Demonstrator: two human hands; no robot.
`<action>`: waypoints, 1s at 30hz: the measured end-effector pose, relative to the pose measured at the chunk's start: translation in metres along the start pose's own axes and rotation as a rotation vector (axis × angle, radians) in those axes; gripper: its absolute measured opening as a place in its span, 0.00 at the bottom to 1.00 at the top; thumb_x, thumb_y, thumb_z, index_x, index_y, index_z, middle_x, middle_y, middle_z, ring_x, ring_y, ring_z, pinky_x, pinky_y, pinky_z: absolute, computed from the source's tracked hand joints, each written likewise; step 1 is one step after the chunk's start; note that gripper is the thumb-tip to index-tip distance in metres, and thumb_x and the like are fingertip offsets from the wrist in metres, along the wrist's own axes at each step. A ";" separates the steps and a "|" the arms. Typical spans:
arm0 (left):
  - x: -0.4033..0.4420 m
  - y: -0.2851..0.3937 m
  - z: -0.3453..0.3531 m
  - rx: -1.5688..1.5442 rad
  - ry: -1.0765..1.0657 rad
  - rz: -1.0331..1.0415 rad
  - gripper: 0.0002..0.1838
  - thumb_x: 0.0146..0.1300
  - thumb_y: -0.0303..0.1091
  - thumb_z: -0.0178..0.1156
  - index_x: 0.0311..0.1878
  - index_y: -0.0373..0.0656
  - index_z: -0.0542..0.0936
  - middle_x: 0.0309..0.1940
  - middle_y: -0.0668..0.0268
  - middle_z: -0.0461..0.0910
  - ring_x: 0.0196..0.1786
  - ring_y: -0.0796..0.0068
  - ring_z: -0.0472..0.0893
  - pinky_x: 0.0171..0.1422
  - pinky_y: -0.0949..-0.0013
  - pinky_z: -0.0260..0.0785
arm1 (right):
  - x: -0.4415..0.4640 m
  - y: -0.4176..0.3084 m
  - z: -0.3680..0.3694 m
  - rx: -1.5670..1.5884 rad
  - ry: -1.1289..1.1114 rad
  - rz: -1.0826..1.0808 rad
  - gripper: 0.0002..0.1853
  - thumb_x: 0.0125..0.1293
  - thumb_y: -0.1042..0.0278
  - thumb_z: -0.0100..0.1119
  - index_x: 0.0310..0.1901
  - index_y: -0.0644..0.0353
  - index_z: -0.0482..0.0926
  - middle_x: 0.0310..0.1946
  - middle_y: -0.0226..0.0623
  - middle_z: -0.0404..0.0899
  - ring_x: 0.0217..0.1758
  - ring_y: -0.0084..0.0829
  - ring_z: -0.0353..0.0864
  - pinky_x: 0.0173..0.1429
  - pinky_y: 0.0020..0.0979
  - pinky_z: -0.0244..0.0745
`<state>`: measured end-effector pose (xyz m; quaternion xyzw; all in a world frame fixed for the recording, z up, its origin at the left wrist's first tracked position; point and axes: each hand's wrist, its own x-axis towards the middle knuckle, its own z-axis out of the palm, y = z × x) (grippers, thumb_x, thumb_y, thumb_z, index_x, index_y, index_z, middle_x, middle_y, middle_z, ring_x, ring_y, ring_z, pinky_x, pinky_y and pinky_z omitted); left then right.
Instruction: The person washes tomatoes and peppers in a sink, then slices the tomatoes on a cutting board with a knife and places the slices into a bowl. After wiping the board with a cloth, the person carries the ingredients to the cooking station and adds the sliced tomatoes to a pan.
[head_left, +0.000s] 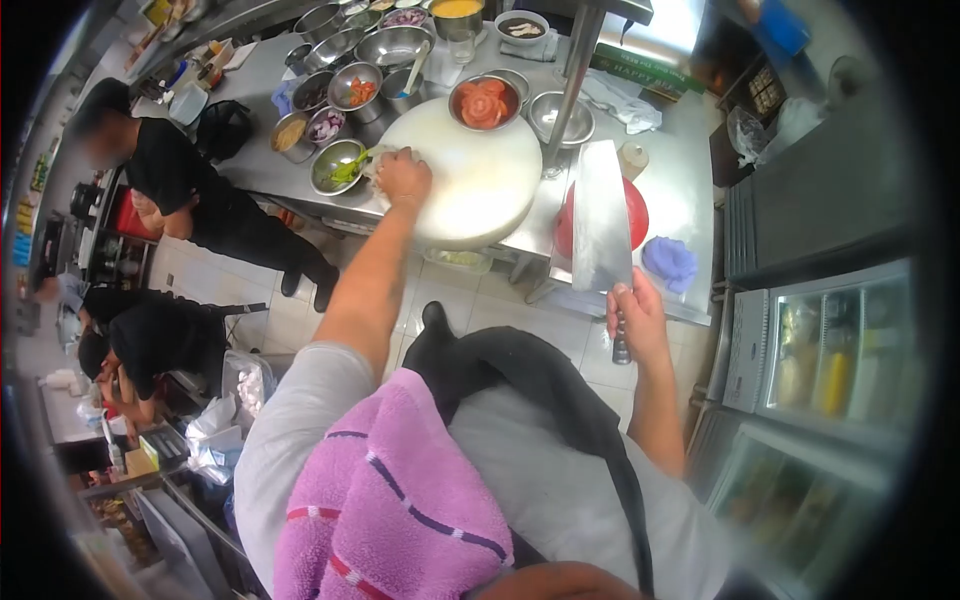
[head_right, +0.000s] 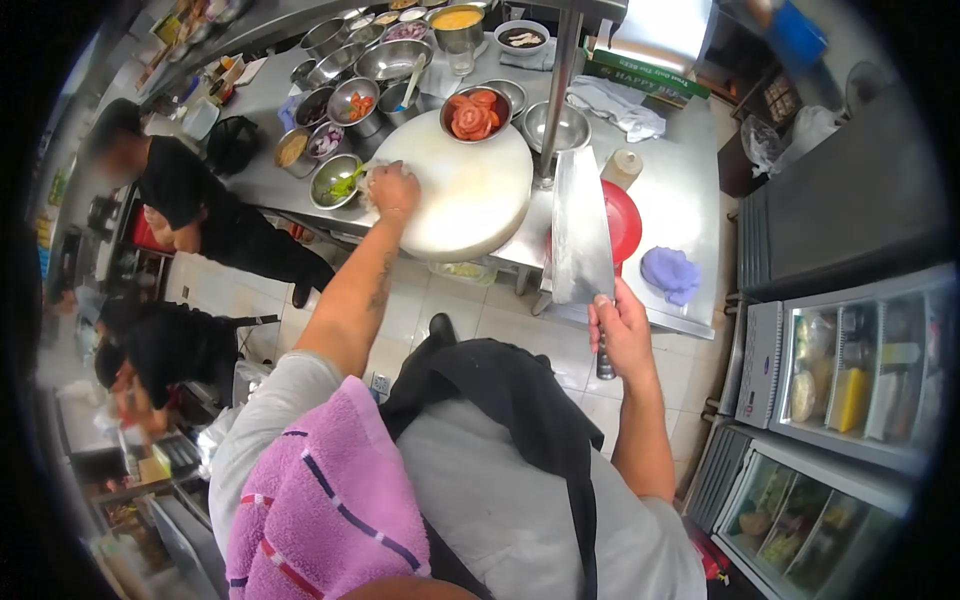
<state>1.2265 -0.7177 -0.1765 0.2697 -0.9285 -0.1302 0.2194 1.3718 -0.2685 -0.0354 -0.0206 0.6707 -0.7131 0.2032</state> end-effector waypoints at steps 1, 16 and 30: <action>0.001 0.011 0.008 -0.007 -0.017 -0.056 0.19 0.63 0.42 0.61 0.54 0.47 0.87 0.51 0.51 0.85 0.63 0.50 0.79 0.66 0.49 0.73 | -0.003 -0.001 0.005 0.013 0.024 0.012 0.11 0.80 0.70 0.47 0.57 0.61 0.75 0.27 0.28 0.72 0.22 0.16 0.70 0.23 0.23 0.70; -0.118 -0.074 -0.126 -0.221 -0.412 0.158 0.10 0.58 0.37 0.62 0.37 0.45 0.89 0.36 0.50 0.86 0.37 0.47 0.85 0.49 0.53 0.80 | 0.116 0.001 0.117 -1.079 -0.107 -0.499 0.21 0.78 0.66 0.52 0.69 0.51 0.76 0.39 0.48 0.81 0.44 0.46 0.85 0.51 0.45 0.81; -0.079 -0.051 -0.168 -1.399 -0.262 -0.278 0.12 0.71 0.35 0.56 0.38 0.38 0.83 0.34 0.67 0.82 0.38 0.76 0.80 0.46 0.70 0.74 | 0.233 0.044 0.158 -1.105 0.060 -0.781 0.17 0.67 0.63 0.69 0.57 0.50 0.87 0.49 0.45 0.80 0.58 0.44 0.77 0.59 0.48 0.76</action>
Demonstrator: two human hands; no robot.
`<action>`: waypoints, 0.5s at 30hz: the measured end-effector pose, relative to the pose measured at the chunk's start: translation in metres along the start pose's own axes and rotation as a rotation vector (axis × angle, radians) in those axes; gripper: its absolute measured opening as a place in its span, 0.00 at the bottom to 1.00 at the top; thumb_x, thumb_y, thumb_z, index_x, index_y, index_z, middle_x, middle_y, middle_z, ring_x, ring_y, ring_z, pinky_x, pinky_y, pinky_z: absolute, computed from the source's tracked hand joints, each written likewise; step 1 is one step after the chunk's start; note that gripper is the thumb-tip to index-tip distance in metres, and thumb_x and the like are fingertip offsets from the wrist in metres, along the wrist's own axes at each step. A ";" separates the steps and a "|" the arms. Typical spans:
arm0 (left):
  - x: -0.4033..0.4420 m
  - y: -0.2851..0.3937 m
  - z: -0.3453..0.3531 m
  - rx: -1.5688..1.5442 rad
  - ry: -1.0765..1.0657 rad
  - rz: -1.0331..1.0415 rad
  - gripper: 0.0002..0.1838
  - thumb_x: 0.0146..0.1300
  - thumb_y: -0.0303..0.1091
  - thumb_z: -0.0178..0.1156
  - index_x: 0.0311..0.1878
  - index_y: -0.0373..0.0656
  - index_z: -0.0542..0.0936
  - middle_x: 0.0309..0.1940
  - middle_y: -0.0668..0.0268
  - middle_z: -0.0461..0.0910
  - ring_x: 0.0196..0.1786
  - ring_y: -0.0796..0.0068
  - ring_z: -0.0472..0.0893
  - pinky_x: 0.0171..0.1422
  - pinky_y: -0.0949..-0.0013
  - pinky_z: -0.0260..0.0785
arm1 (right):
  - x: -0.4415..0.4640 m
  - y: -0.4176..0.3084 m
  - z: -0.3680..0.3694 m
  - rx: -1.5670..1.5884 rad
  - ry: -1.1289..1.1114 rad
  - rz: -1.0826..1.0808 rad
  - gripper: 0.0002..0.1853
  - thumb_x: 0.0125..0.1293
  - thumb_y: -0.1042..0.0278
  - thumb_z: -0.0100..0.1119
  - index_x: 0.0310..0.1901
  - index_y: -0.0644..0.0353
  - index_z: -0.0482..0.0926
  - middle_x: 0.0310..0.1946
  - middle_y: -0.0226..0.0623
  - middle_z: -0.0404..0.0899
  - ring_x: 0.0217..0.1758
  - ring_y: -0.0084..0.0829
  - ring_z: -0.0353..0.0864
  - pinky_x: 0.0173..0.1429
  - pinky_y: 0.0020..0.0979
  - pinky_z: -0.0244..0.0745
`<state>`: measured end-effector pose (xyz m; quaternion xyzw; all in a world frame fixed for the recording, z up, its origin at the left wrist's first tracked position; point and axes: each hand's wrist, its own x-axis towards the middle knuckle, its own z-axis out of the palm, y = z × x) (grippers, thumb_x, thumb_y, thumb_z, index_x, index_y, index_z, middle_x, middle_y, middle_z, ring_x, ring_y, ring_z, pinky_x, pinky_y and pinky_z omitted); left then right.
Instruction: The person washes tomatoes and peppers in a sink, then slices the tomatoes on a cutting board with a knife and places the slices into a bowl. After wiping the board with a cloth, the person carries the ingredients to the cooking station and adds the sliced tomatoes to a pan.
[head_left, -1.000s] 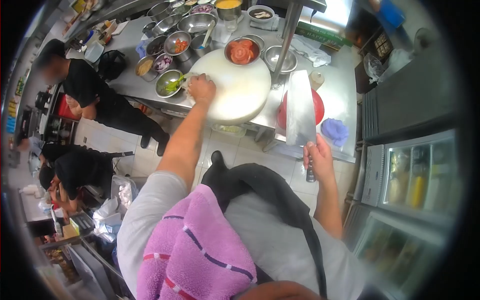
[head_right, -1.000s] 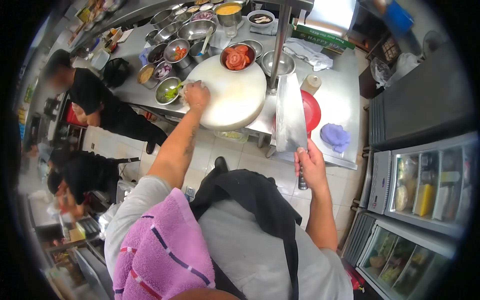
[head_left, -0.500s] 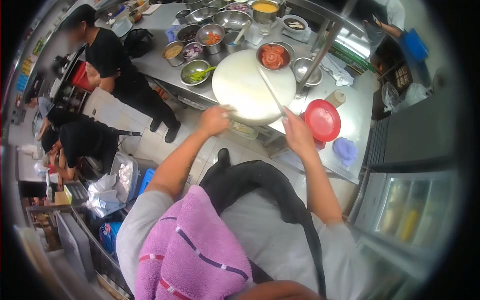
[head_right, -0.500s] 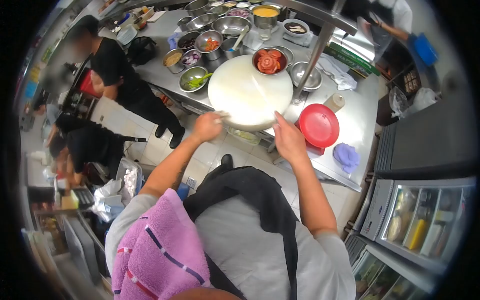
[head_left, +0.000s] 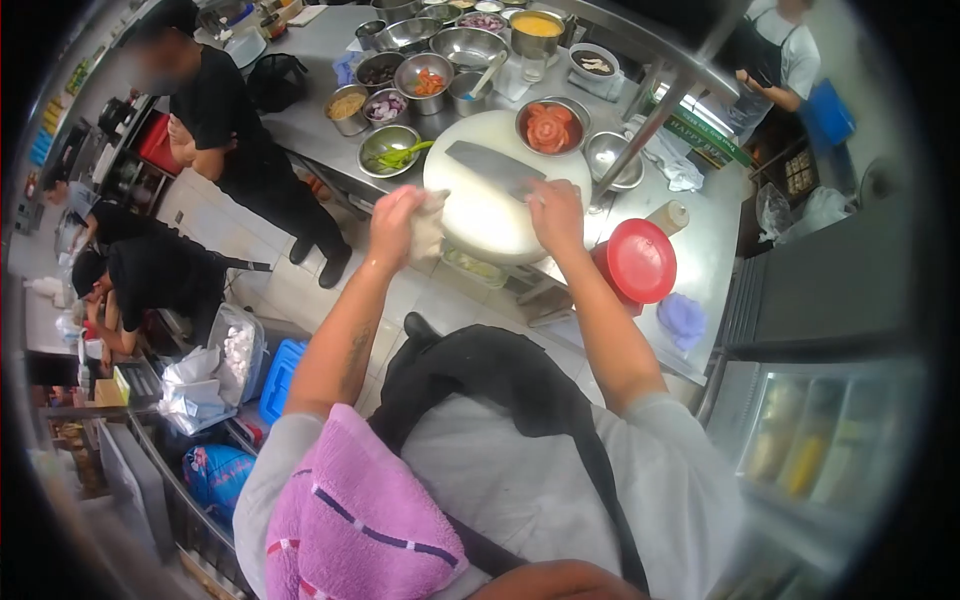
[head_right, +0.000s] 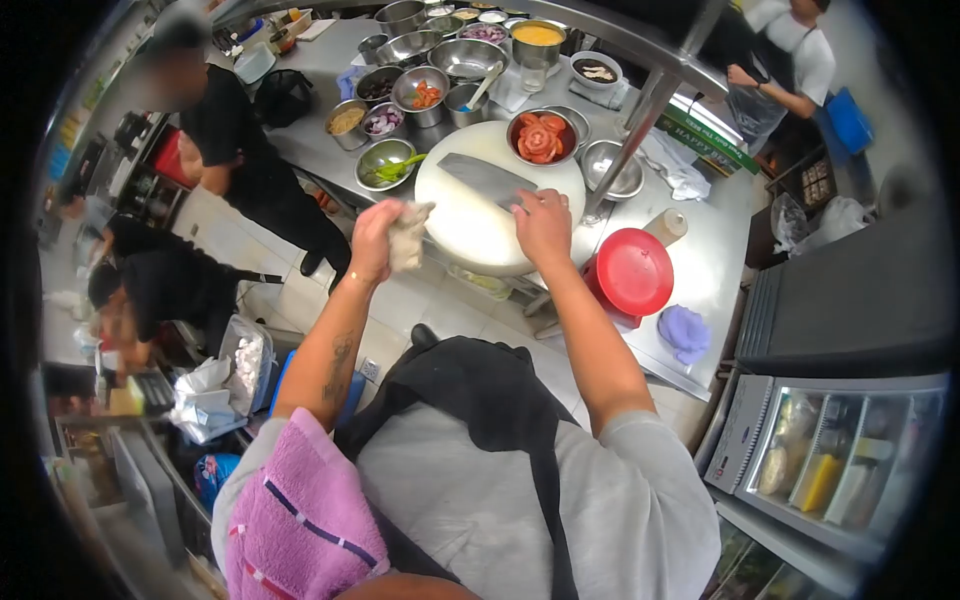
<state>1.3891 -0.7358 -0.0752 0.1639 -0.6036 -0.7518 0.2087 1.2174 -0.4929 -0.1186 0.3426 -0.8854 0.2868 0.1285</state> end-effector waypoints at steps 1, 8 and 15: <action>0.013 0.004 0.013 -0.018 -0.062 0.034 0.12 0.71 0.35 0.56 0.39 0.38 0.83 0.34 0.67 0.83 0.38 0.76 0.80 0.46 0.70 0.73 | -0.003 0.006 -0.002 0.045 0.048 0.045 0.17 0.67 0.62 0.69 0.57 0.51 0.87 0.48 0.46 0.80 0.57 0.45 0.78 0.59 0.47 0.76; 0.074 -0.021 0.073 1.007 0.039 0.701 0.19 0.67 0.45 0.66 0.52 0.41 0.88 0.52 0.57 0.85 0.51 0.60 0.84 0.57 0.63 0.76 | 0.014 0.076 0.010 0.362 0.148 0.314 0.19 0.73 0.62 0.62 0.61 0.60 0.83 0.41 0.51 0.87 0.45 0.45 0.88 0.54 0.44 0.79; 0.114 -0.093 -0.073 0.997 0.591 0.277 0.30 0.66 0.40 0.69 0.65 0.30 0.74 0.53 0.48 0.82 0.55 0.51 0.83 0.59 0.55 0.77 | 0.070 0.099 0.038 1.023 0.151 0.949 0.23 0.76 0.61 0.61 0.63 0.71 0.73 0.47 0.49 0.82 0.38 0.38 0.88 0.43 0.38 0.89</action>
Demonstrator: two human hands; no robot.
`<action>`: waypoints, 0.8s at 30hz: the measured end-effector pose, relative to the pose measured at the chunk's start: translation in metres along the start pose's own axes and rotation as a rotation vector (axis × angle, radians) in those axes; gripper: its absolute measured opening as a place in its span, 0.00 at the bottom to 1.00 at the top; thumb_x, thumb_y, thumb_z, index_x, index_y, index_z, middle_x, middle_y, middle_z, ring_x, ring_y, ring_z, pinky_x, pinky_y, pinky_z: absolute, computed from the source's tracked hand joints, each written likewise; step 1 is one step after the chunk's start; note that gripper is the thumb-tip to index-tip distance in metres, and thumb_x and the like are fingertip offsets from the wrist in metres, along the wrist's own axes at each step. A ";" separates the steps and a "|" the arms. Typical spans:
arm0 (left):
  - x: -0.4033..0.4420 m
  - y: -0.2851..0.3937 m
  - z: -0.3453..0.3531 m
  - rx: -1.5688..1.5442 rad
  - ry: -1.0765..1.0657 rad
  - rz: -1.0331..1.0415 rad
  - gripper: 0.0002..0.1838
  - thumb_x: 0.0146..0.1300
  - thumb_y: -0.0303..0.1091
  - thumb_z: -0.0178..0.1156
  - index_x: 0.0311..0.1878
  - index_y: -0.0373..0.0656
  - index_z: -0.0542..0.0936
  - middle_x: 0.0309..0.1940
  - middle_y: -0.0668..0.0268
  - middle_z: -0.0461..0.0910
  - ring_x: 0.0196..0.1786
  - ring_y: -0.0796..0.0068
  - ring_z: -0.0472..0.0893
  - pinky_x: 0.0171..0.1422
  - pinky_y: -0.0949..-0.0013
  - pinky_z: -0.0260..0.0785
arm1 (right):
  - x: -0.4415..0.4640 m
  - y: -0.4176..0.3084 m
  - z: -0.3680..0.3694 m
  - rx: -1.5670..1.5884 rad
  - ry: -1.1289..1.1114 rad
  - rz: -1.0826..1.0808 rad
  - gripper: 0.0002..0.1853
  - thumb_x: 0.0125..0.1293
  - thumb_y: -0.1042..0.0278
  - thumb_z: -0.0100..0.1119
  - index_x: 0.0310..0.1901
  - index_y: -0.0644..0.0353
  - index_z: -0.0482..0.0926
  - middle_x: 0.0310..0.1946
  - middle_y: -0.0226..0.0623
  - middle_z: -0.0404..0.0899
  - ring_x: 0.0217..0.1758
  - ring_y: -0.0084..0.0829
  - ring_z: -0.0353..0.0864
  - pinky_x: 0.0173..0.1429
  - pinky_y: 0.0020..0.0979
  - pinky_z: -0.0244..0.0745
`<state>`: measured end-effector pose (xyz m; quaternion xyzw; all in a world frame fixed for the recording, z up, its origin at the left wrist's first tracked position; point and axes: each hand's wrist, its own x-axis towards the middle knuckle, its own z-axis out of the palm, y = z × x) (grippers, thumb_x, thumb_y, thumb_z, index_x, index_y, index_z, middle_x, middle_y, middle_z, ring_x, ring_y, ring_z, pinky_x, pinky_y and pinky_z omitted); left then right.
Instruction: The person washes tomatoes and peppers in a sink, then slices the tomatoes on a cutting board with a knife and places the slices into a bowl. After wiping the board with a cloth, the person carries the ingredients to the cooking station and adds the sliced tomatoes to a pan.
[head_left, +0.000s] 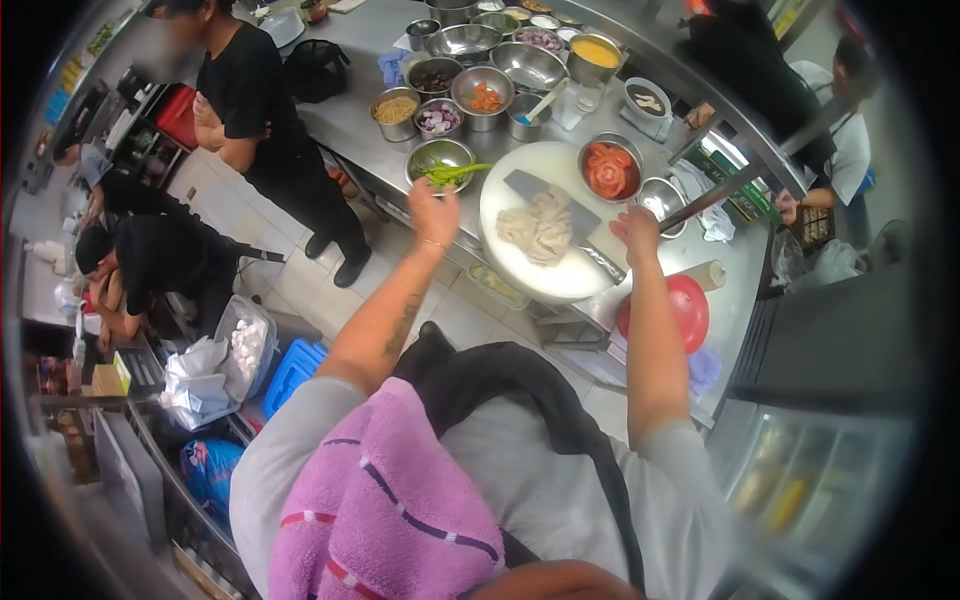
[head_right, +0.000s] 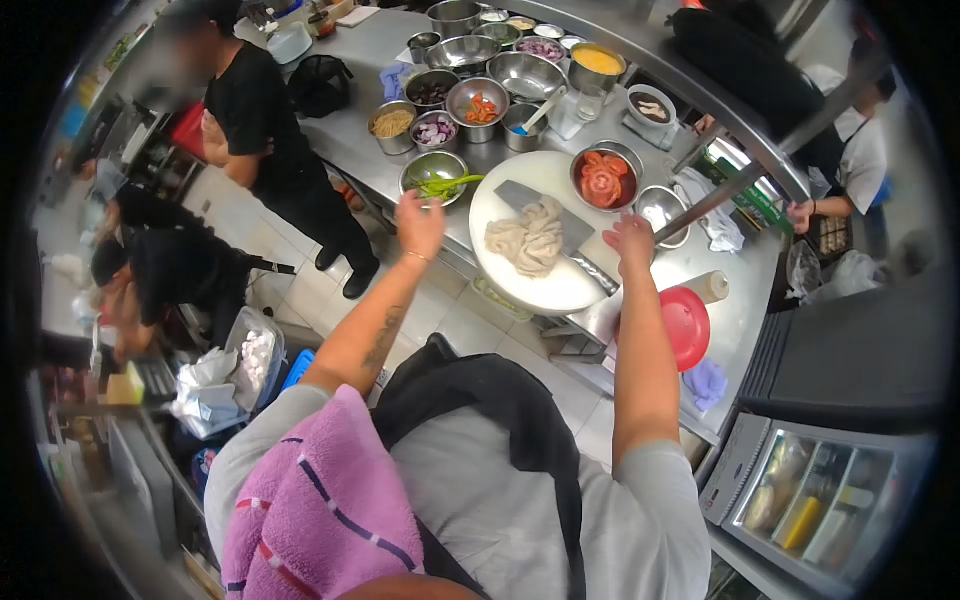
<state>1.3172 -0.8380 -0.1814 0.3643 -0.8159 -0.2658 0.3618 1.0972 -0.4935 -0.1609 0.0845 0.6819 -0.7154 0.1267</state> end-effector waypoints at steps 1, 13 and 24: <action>0.013 -0.022 0.000 -0.062 0.016 -0.227 0.32 0.65 0.43 0.70 0.62 0.27 0.74 0.50 0.45 0.84 0.53 0.48 0.84 0.60 0.54 0.77 | 0.008 -0.002 0.005 -0.009 0.009 0.001 0.23 0.76 0.61 0.61 0.63 0.71 0.73 0.47 0.49 0.82 0.38 0.38 0.88 0.43 0.38 0.89; 0.070 -0.096 0.017 -0.458 -0.385 -0.674 0.18 0.63 0.34 0.60 0.43 0.23 0.82 0.32 0.41 0.86 0.33 0.52 0.90 0.38 0.54 0.82 | 0.041 -0.028 0.032 0.023 0.063 0.011 0.15 0.65 0.77 0.61 0.53 0.62 0.74 0.38 0.38 0.82 0.35 0.31 0.84 0.39 0.35 0.88; 0.093 -0.168 -0.143 -0.631 -0.294 -0.777 0.09 0.67 0.29 0.61 0.32 0.33 0.78 0.28 0.59 0.81 0.27 0.72 0.83 0.28 0.68 0.78 | -0.006 -0.092 0.281 -0.069 -0.386 0.001 0.02 0.72 0.74 0.60 0.44 0.58 0.78 0.37 0.36 0.84 0.35 0.28 0.84 0.36 0.29 0.82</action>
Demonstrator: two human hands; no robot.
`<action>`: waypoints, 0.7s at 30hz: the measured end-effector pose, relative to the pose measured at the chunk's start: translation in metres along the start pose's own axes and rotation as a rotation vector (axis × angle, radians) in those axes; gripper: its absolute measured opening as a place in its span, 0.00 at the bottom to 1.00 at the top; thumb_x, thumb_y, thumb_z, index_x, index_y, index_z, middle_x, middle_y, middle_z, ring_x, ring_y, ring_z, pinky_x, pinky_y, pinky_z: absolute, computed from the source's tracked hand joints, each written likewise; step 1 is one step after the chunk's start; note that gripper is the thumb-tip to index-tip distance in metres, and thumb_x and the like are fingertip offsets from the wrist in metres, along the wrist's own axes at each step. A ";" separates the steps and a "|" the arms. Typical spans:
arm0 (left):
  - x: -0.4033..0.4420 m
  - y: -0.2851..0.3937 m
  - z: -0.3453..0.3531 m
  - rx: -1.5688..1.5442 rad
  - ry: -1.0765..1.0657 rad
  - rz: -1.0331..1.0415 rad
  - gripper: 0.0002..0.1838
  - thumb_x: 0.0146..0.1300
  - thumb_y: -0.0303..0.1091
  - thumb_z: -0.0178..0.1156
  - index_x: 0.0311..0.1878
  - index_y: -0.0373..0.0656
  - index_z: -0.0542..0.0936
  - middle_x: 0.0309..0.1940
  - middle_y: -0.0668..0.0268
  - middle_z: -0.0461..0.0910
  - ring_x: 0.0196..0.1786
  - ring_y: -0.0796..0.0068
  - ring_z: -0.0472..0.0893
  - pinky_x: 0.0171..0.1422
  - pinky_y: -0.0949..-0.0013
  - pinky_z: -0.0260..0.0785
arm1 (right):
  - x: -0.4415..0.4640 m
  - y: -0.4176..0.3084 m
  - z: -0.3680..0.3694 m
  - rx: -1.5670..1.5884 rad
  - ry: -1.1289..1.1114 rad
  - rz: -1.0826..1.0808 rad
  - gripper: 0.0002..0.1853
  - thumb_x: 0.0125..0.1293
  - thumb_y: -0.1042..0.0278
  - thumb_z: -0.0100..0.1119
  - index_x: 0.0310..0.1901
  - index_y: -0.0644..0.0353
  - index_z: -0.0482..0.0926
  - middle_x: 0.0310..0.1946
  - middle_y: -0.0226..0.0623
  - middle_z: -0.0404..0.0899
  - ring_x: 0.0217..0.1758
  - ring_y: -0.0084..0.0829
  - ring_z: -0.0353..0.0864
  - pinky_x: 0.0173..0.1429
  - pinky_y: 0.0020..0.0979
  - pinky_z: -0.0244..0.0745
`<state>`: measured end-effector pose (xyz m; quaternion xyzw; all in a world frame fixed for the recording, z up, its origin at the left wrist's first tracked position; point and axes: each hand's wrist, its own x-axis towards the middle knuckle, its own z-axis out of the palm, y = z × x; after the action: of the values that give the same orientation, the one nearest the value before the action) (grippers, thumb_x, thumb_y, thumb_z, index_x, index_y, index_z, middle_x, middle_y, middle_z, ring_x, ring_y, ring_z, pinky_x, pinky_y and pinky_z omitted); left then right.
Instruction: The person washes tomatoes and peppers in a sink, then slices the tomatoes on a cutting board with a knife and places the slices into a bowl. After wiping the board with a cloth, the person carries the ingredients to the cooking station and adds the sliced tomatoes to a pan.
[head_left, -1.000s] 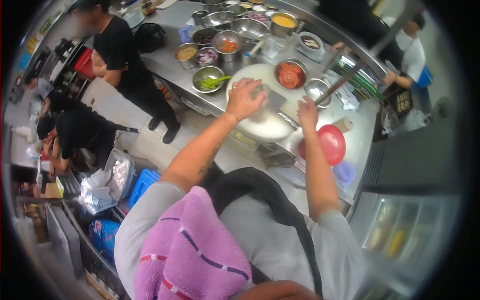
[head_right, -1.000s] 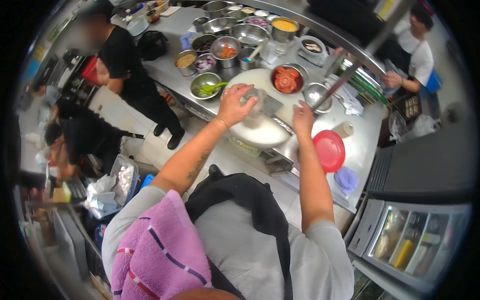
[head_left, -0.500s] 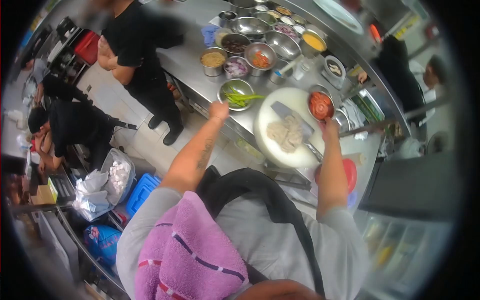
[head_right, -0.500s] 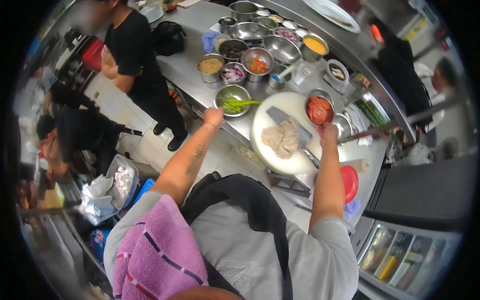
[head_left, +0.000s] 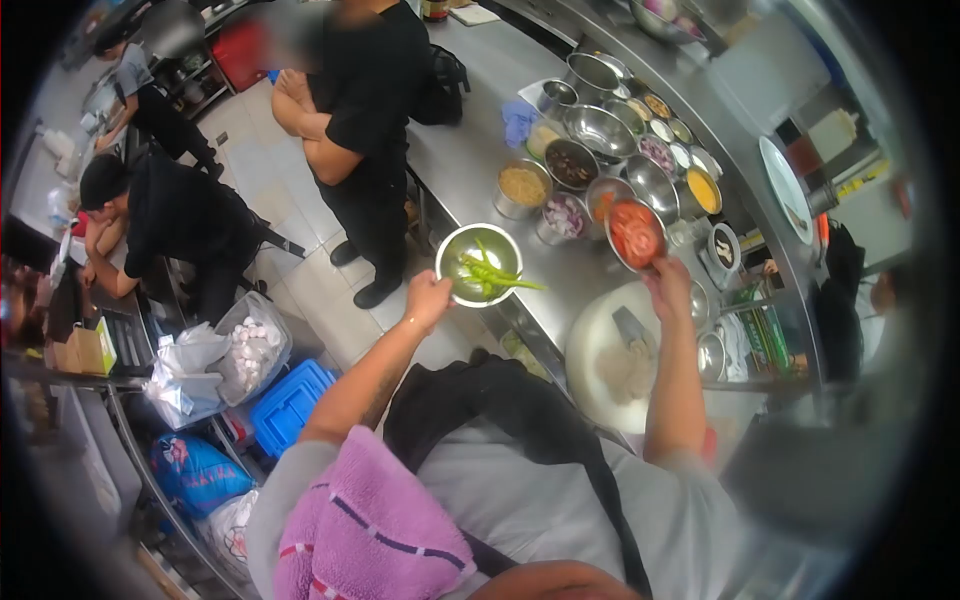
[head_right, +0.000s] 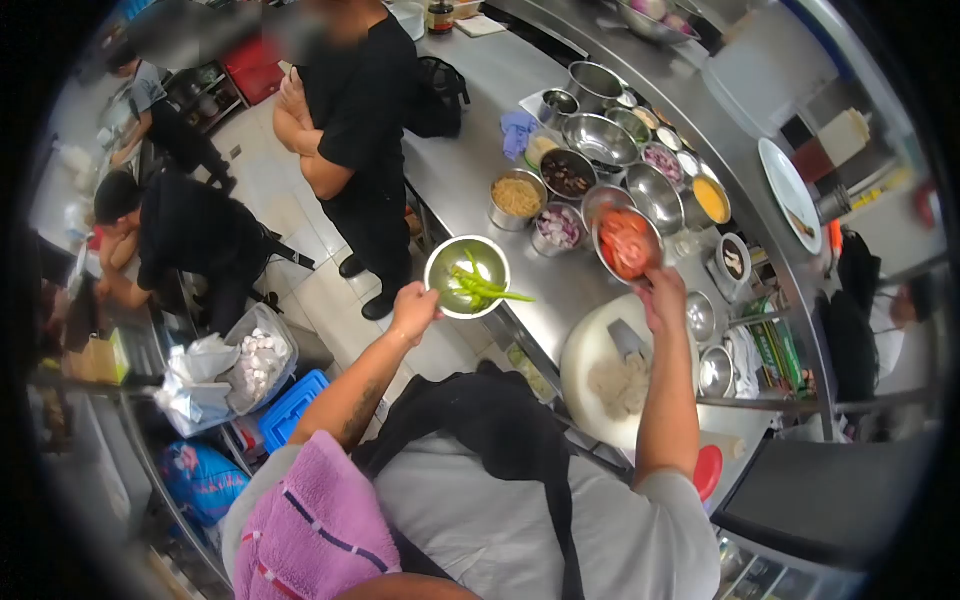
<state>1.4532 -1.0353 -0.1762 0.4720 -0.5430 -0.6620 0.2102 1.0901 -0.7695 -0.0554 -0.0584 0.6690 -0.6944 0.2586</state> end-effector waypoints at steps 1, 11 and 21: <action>0.003 -0.004 -0.012 0.002 0.009 0.002 0.09 0.67 0.29 0.61 0.32 0.33 0.78 0.28 0.59 0.81 0.27 0.72 0.83 0.28 0.68 0.78 | 0.020 0.000 0.032 0.029 -0.072 0.011 0.03 0.72 0.74 0.60 0.45 0.58 0.78 0.40 0.36 0.84 0.38 0.29 0.85 0.39 0.31 0.83; 0.038 -0.001 -0.084 -0.066 0.248 -0.040 0.09 0.67 0.29 0.62 0.33 0.36 0.76 0.26 0.63 0.79 0.27 0.73 0.82 0.31 0.68 0.80 | 0.292 0.039 0.347 0.231 -0.238 -0.034 0.11 0.69 0.79 0.59 0.51 0.69 0.74 0.46 0.47 0.81 0.42 0.38 0.85 0.43 0.39 0.88; 0.095 0.036 -0.094 -0.001 0.242 -0.182 0.06 0.69 0.27 0.61 0.36 0.37 0.76 0.28 0.63 0.81 0.28 0.72 0.85 0.36 0.67 0.83 | 0.483 0.092 0.470 0.129 0.209 0.130 0.21 0.65 0.84 0.57 0.59 0.80 0.70 0.52 0.55 0.79 0.42 0.43 0.88 0.39 0.38 0.90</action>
<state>1.4809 -1.1709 -0.1775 0.5956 -0.4682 -0.6168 0.2134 0.9018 -1.4002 -0.2260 0.0745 0.6488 -0.7199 0.2351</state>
